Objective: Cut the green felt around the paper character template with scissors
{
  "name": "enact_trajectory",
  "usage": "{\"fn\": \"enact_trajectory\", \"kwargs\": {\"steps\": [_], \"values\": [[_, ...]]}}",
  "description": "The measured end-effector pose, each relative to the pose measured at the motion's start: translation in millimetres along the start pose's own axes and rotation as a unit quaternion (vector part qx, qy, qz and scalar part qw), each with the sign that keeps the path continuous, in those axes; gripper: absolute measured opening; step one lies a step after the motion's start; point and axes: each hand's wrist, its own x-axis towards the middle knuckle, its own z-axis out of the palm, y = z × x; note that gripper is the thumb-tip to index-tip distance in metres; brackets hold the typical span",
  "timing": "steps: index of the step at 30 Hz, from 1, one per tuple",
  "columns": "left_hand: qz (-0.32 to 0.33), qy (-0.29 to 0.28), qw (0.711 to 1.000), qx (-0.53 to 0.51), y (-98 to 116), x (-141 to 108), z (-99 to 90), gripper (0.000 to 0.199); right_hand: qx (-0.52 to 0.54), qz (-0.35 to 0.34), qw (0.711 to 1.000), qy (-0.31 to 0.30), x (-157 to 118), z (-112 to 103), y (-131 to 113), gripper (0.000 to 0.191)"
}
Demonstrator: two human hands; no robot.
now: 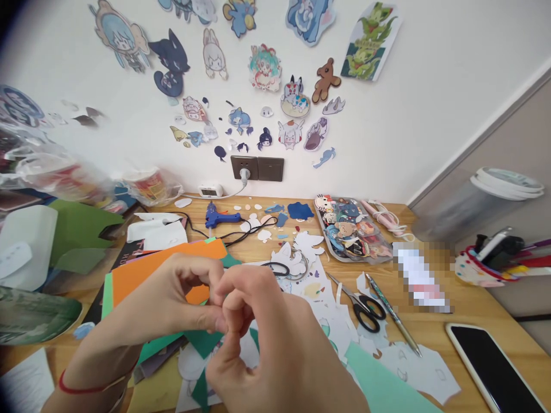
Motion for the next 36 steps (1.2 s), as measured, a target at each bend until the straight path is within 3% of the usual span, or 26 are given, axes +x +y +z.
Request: {"fn": "enact_trajectory", "kwargs": {"steps": [6, 13, 23, 29, 36], "values": [[0.009, -0.004, 1.0, -0.021, 0.8, -0.2, 2.7, 0.018, -0.012, -0.035, 0.999, 0.033, -3.0, 2.5, 0.4, 0.043], [0.008, -0.013, 0.998, -0.056, 1.4, -0.1, 2.0, 0.019, 0.036, 0.014, 0.997, 0.074, -11.0, 8.7, -0.7, 0.034], [0.0, -0.028, 0.995, -0.1, -0.4, -0.2, 0.9, 0.022, 0.058, 0.031, 0.992, 0.11, -6.5, 7.3, -4.2, 0.025], [-0.009, -0.035, 0.992, -0.118, 0.2, -0.1, -0.2, 0.022, 0.026, 0.028, 0.994, 0.107, -7.4, 4.8, -4.8, 0.025], [0.006, -0.047, 0.991, -0.122, -4.5, -0.2, -1.3, 0.019, 0.068, -0.004, 0.994, 0.084, -6.4, 7.5, -3.7, 0.033]]}}
